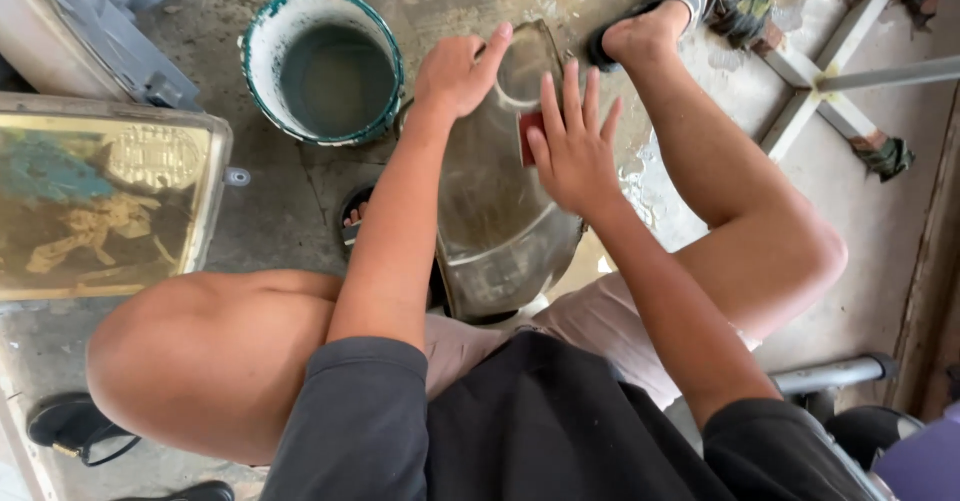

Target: The person sits cross-legged on the floor and uses a red sanding block to sand the surface of a car headlight. They repeatedly dip the sanding block into a bucket of water and continue sanding the headlight.

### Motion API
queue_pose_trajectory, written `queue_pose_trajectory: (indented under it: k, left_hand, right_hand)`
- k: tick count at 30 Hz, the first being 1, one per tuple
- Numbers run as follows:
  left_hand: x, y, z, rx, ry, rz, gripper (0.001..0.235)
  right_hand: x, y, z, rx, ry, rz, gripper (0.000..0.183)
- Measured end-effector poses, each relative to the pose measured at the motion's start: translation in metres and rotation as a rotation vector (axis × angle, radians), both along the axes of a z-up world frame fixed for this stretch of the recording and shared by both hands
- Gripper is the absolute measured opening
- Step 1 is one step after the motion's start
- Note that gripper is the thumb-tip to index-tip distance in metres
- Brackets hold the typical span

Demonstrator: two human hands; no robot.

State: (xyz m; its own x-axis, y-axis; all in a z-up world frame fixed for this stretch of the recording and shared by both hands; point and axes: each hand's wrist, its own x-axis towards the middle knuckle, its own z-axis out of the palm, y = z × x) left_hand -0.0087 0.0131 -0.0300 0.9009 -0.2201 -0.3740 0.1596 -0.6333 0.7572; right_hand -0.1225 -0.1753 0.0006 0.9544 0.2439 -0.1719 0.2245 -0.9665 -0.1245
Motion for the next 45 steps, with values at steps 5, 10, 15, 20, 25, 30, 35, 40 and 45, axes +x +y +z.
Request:
queue_pose_trajectory:
  k: [5, 10, 15, 20, 25, 30, 35, 40, 45]
  left_hand:
    - [0.003, 0.002, -0.012, 0.009, -0.081, -0.015, 0.065]
    - [-0.001, 0.000, -0.012, 0.060, -0.148, -0.055, 0.065]
    - [-0.001, 0.003, -0.008, 0.049, -0.115, -0.048, 0.066]
    - [0.001, 0.001, -0.013, 0.024, -0.114, -0.035, 0.065]
    - [-0.002, 0.001, -0.013, 0.063, -0.115, -0.019, 0.066]
    - [-0.007, 0.001, -0.021, 0.036, -0.200, -0.066, 0.067]
    - [0.001, 0.002, -0.020, 0.012, -0.155, -0.037, 0.065]
    - [-0.004, 0.000, -0.024, 0.086, -0.174, -0.050, 0.066]
    - [-0.006, 0.009, -0.016, 0.093, -0.166, -0.053, 0.067]
  right_hand:
    - [-0.117, -0.018, -0.032, -0.023, -0.156, 0.014, 0.064]
    - [-0.070, -0.005, -0.012, -0.106, -0.202, 0.039, 0.062]
    - [0.009, 0.013, 0.003, -0.045, -0.016, -0.044, 0.061]
    - [-0.088, -0.002, -0.007, -0.065, -0.122, 0.016, 0.063]
    - [-0.112, -0.014, -0.028, -0.041, -0.099, -0.002, 0.064]
    - [-0.030, -0.001, 0.006, -0.077, -0.143, -0.060, 0.060]
    - [-0.090, -0.012, 0.006, -0.093, -0.204, 0.040, 0.062]
    - [-0.121, -0.022, -0.018, -0.083, -0.096, -0.037, 0.065]
    - [-0.042, -0.001, 0.008, -0.071, -0.181, -0.071, 0.060]
